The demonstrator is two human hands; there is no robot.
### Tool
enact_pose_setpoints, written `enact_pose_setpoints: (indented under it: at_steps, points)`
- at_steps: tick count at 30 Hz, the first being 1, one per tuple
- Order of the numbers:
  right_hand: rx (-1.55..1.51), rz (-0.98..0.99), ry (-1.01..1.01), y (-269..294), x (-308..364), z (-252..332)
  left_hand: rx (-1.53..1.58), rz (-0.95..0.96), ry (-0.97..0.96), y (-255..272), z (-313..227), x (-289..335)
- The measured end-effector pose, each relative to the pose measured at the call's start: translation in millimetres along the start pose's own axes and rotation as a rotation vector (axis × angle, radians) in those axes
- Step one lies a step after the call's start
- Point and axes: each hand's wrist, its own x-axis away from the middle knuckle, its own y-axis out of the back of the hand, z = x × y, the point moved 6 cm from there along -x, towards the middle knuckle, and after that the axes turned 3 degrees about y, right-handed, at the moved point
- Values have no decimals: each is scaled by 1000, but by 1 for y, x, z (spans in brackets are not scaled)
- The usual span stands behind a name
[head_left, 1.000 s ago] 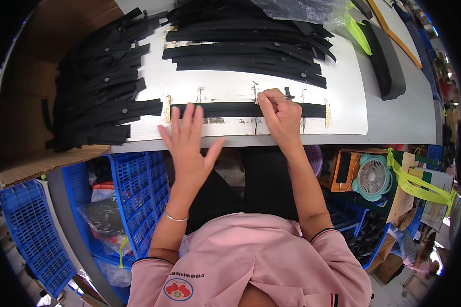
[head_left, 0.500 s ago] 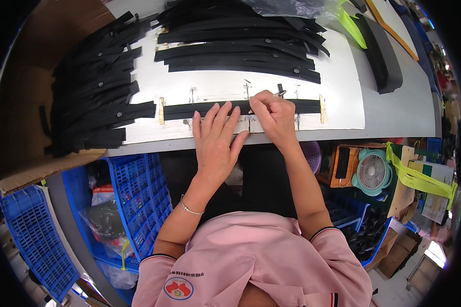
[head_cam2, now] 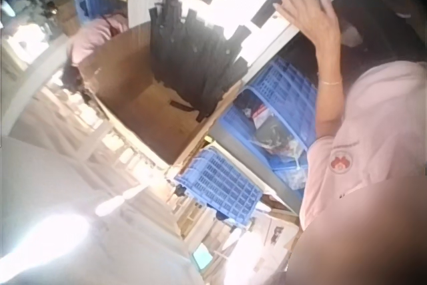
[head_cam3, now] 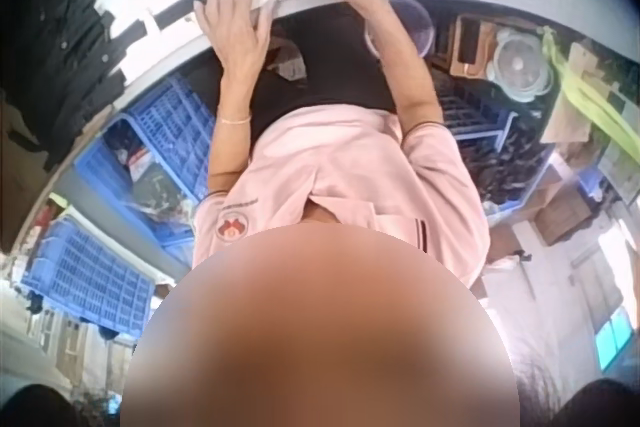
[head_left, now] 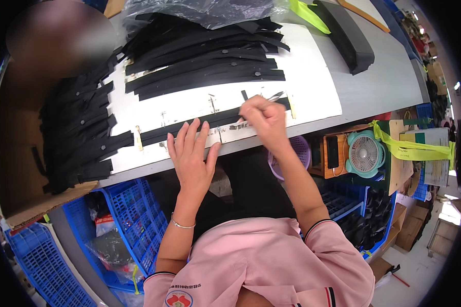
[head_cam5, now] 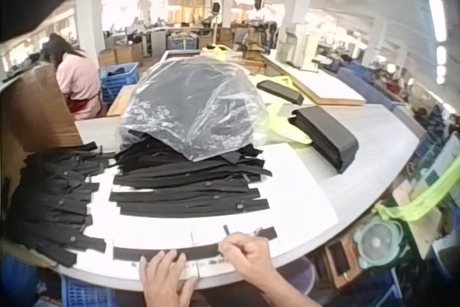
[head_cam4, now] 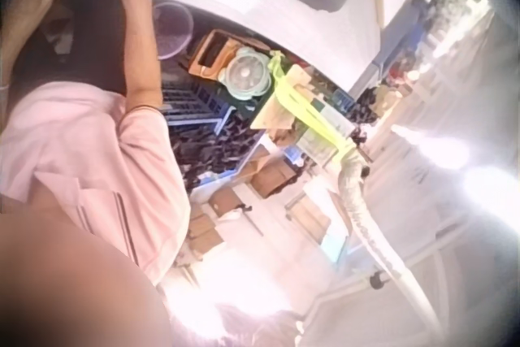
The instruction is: Use a pen to mark lines on black rubber or fabric strips placed on a guide template on a workbench.
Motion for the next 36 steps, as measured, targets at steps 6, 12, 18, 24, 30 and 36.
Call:
enact_pose_setpoints:
  at_steps: [6,12,18,24,30,36]
  points:
    - [140,-172,-188,69,-11,-23,-25,-11,-23,1,0,0]
    - [146,-168,-185,75,-6,-36,-14,9,-10,-1,-5,-4]
    - [216,-145,-171,71,-7,-28,216,-43,-56,-22,-52,-37]
    - [242,-138,-122,69,-6,-34,270,-73,-109,-60,-70,-61]
    - [389,-103,-50,67,-8,-25,254,-77,-105,-62,-71,-61]
    - [306,-117,-93,67,-6,-23,224,-79,-103,-61,-72,-60]
